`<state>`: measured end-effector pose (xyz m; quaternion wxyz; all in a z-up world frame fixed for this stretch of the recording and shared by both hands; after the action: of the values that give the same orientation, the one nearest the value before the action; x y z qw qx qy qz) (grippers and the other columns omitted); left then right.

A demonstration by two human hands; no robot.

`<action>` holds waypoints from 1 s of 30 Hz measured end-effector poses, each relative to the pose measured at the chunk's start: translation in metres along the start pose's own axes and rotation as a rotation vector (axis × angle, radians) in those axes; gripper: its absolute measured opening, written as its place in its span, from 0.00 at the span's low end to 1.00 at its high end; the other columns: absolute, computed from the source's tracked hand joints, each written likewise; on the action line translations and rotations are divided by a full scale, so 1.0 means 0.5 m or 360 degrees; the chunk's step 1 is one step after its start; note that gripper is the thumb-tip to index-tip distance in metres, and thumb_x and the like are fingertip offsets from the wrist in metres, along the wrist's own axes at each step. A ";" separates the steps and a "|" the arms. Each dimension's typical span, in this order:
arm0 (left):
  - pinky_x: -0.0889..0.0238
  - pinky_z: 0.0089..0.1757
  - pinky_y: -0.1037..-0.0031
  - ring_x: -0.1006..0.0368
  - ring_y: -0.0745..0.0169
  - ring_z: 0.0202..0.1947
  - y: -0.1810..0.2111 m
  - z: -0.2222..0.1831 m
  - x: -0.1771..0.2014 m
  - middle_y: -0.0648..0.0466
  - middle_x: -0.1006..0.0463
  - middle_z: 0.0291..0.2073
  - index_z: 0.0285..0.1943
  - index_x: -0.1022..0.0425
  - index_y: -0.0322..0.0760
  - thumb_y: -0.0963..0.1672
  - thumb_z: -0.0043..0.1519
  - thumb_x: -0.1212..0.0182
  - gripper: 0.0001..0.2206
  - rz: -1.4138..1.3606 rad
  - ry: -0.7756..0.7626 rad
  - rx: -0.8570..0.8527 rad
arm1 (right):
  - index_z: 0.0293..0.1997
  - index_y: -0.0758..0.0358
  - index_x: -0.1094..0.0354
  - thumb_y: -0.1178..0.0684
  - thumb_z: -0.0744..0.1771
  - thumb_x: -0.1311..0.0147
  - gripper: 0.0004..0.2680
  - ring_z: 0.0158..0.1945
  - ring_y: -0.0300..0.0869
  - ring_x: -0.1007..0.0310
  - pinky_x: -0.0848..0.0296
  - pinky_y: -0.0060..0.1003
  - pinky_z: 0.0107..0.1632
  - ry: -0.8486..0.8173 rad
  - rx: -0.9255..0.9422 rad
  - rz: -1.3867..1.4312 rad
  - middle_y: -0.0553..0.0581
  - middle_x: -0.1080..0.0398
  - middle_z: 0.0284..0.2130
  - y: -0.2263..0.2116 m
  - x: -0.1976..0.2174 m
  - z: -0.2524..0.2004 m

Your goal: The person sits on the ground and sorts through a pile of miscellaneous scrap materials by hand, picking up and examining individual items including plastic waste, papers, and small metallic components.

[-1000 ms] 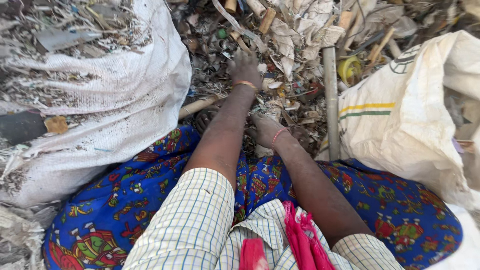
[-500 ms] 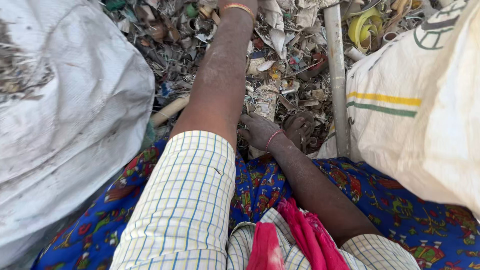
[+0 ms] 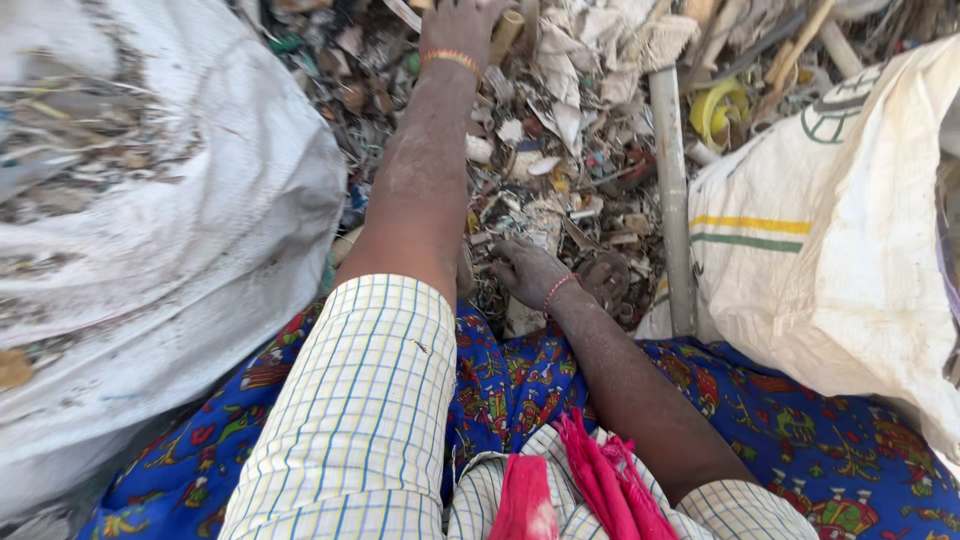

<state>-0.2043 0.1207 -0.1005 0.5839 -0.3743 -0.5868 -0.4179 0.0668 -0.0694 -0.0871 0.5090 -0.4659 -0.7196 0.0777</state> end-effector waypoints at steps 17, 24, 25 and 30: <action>0.25 0.30 0.59 0.20 0.48 0.33 0.065 -0.057 -0.085 0.45 0.21 0.35 0.56 0.26 0.40 0.48 0.64 0.44 0.15 -0.0010 -0.0060 0.0054 | 0.57 0.65 0.32 0.48 0.67 0.44 0.15 0.55 0.61 0.29 0.31 0.52 0.57 -0.0077 -0.0068 0.0049 0.69 0.29 0.48 0.010 -0.017 0.003; 0.25 0.38 0.54 0.18 0.49 0.40 0.055 -0.127 0.036 0.50 0.17 0.42 0.41 0.17 0.43 0.42 0.61 0.40 0.06 -0.0119 -0.0012 -0.0054 | 0.56 0.65 0.31 0.48 0.67 0.44 0.15 0.56 0.60 0.27 0.29 0.51 0.59 -0.0047 -0.0067 0.0043 0.69 0.27 0.48 0.039 -0.029 0.031; 0.25 0.42 0.56 0.19 0.45 0.41 0.031 -0.135 0.025 0.45 0.17 0.42 0.44 0.17 0.42 0.42 0.64 0.40 0.06 -0.0140 -0.0314 0.0039 | 0.56 0.64 0.31 0.47 0.67 0.44 0.15 0.56 0.60 0.27 0.29 0.51 0.58 -0.0052 -0.0091 0.0067 0.68 0.26 0.48 0.046 -0.027 0.034; 0.28 0.48 0.60 0.20 0.47 0.42 -0.003 -0.137 0.145 0.45 0.16 0.41 0.44 0.14 0.40 0.47 0.57 0.33 0.10 -0.0521 -0.0537 -0.0046 | 0.59 0.66 0.33 0.49 0.67 0.42 0.16 0.53 0.57 0.25 0.27 0.49 0.57 0.0542 0.0056 0.0281 0.66 0.27 0.52 0.018 0.087 0.045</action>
<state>-0.1827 0.0529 -0.0303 0.3965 -0.3471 -0.7229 -0.4469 0.0519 -0.0239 -0.0742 0.6228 -0.5246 -0.5779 0.0547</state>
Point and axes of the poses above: each hand's wrist, its own z-axis towards the middle knuckle, its own x-axis out of the back of the hand, y = z × x, the point moved 8 cm from there along z, towards the middle knuckle
